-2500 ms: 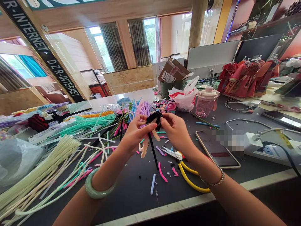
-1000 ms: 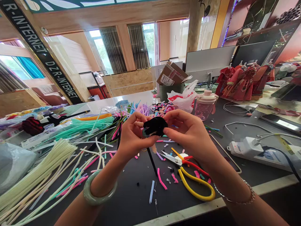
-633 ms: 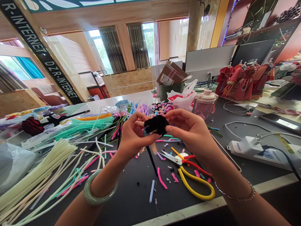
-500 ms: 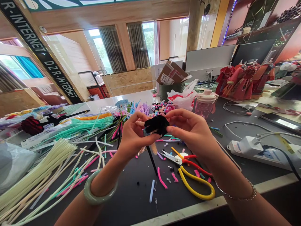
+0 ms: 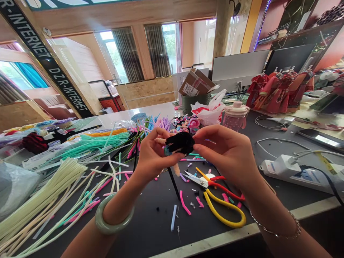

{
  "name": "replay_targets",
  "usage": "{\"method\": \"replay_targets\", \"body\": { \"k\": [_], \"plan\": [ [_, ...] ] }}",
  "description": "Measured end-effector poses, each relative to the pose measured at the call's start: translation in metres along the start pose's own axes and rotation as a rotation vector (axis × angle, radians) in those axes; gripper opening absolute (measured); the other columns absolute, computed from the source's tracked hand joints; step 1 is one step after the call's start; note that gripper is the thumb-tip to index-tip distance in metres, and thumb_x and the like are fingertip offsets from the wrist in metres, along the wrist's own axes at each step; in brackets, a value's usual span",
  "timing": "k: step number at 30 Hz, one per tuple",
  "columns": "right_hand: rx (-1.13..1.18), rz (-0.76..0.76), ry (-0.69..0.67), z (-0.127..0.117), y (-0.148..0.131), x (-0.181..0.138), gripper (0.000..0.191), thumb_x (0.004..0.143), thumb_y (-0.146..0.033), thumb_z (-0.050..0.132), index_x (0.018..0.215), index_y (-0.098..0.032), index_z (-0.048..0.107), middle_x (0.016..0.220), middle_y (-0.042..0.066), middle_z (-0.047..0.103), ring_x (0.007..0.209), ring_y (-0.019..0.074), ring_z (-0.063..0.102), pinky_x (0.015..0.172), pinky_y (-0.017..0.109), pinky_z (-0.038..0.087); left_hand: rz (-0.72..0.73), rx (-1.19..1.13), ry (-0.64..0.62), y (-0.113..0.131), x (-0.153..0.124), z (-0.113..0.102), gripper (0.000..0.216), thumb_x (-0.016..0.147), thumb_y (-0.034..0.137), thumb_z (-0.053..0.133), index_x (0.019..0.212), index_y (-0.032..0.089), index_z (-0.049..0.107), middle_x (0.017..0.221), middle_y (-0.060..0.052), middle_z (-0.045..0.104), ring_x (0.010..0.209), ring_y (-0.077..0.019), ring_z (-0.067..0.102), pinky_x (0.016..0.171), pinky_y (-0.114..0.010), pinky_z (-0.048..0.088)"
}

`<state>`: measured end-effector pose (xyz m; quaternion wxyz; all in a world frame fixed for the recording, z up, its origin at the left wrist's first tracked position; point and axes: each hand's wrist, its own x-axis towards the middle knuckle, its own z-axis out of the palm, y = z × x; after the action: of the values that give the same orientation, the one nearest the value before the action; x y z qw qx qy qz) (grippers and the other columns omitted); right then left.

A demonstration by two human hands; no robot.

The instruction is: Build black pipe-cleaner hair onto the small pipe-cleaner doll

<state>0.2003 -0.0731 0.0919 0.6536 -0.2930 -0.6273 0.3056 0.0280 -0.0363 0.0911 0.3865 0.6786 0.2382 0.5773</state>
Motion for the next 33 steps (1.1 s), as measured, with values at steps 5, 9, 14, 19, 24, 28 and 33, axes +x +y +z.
{"method": "replay_targets", "body": {
  "k": [5,9,14,19,24,28,33],
  "plan": [
    [-0.070,-0.035,0.027,0.001,-0.002,-0.004,0.009,0.073,-0.014,0.067,0.077,-0.021,0.065,0.078,0.000,0.068,0.073,0.0131,0.065,0.073,0.029,0.059,0.020,0.045,0.014,0.003,-0.003,0.001,0.039,0.054,0.010,0.081,0.075,0.020,0.050,0.081,0.001,0.064,0.074,-0.0148,0.065,0.058,-0.027,0.058],
    [-0.087,-0.017,0.026,0.000,-0.004,-0.006,0.008,0.073,-0.014,0.067,0.076,-0.021,0.065,0.076,-0.001,0.068,0.072,0.0120,0.064,0.071,0.026,0.059,0.023,0.070,0.011,0.005,-0.004,0.002,0.040,0.054,0.011,0.081,0.076,0.020,0.049,0.082,0.000,0.065,0.075,-0.0157,0.066,0.056,-0.026,0.059],
    [-0.077,-0.022,0.040,0.000,-0.005,-0.010,0.007,0.073,-0.014,0.067,0.075,-0.021,0.066,0.075,-0.001,0.068,0.071,0.0114,0.064,0.069,0.024,0.058,0.033,0.054,-0.008,0.007,-0.003,0.003,0.040,0.053,0.010,0.080,0.075,0.020,0.049,0.080,0.000,0.065,0.074,-0.0147,0.066,0.058,-0.024,0.058],
    [-0.102,-0.022,0.056,0.000,-0.006,-0.012,0.009,0.073,-0.013,0.066,0.074,-0.021,0.068,0.073,-0.002,0.069,0.069,0.0106,0.065,0.067,0.022,0.058,0.060,0.070,0.003,0.006,-0.003,0.004,0.040,0.053,0.009,0.080,0.075,0.020,0.049,0.079,0.000,0.065,0.074,-0.0143,0.066,0.059,-0.023,0.057],
    [-0.135,-0.003,0.059,-0.001,-0.007,-0.016,0.006,0.074,-0.016,0.068,0.075,-0.021,0.070,0.074,-0.002,0.071,0.069,0.0108,0.066,0.068,0.021,0.057,0.091,0.122,0.022,0.006,-0.005,0.003,0.040,0.053,0.011,0.081,0.076,0.020,0.049,0.082,-0.002,0.066,0.079,-0.0174,0.067,0.060,-0.027,0.060],
    [-0.174,0.004,0.082,0.001,-0.006,-0.018,0.003,0.073,-0.018,0.070,0.075,-0.020,0.069,0.073,-0.002,0.071,0.066,0.0106,0.066,0.066,0.020,0.056,0.133,0.148,0.029,0.007,-0.007,0.005,0.040,0.053,0.010,0.081,0.076,0.020,0.050,0.084,-0.002,0.065,0.081,-0.0177,0.067,0.061,-0.027,0.061],
    [-0.268,0.011,0.078,0.002,-0.006,-0.017,0.005,0.075,-0.017,0.066,0.073,-0.020,0.068,0.068,-0.004,0.069,0.061,0.0085,0.062,0.058,0.017,0.051,0.164,0.194,0.050,0.008,-0.009,0.006,0.041,0.054,0.008,0.081,0.077,0.020,0.050,0.086,-0.001,0.064,0.079,-0.0166,0.067,0.060,-0.027,0.061]
  ]
}}
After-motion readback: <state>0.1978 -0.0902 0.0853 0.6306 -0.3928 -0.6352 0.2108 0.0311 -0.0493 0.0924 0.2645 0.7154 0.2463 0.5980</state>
